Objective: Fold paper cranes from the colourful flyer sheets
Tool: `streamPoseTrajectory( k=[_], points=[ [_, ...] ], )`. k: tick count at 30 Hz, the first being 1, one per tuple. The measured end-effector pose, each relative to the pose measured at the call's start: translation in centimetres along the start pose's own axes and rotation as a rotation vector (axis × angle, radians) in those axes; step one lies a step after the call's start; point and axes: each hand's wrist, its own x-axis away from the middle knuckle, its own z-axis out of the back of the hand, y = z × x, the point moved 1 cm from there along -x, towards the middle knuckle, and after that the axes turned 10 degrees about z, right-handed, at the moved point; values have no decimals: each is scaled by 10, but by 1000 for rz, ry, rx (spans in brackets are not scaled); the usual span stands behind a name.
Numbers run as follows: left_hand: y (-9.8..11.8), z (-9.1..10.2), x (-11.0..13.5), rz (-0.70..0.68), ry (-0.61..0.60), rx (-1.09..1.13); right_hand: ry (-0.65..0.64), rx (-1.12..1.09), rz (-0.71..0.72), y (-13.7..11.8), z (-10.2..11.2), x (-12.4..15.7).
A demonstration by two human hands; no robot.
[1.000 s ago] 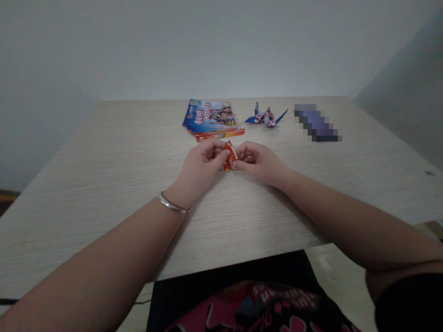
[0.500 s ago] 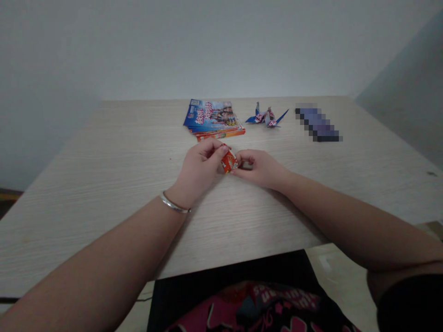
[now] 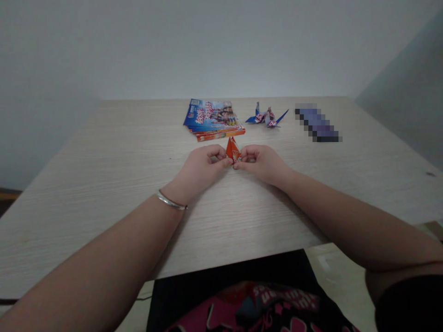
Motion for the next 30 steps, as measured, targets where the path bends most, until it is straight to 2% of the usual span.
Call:
streamPoseTrajectory(
  k=[7, 11, 16, 24, 30],
  points=[
    [-4, -1, -2, -23, 5, -96, 12, -112, -13, 2, 1, 1],
    [-4, -1, -1, -50, -45, 55, 5, -50, 0, 0, 1, 1],
    [-6, 1, -1, 16, -42, 153, -49, -86, 60, 0, 1, 4],
    [-2, -2, 2, 23, -176, 223, 57, -98, 256, -2, 12, 2],
    [0, -6, 1, -15, -210, 361, 16, -120, 288, -1, 10, 1]
  ],
)
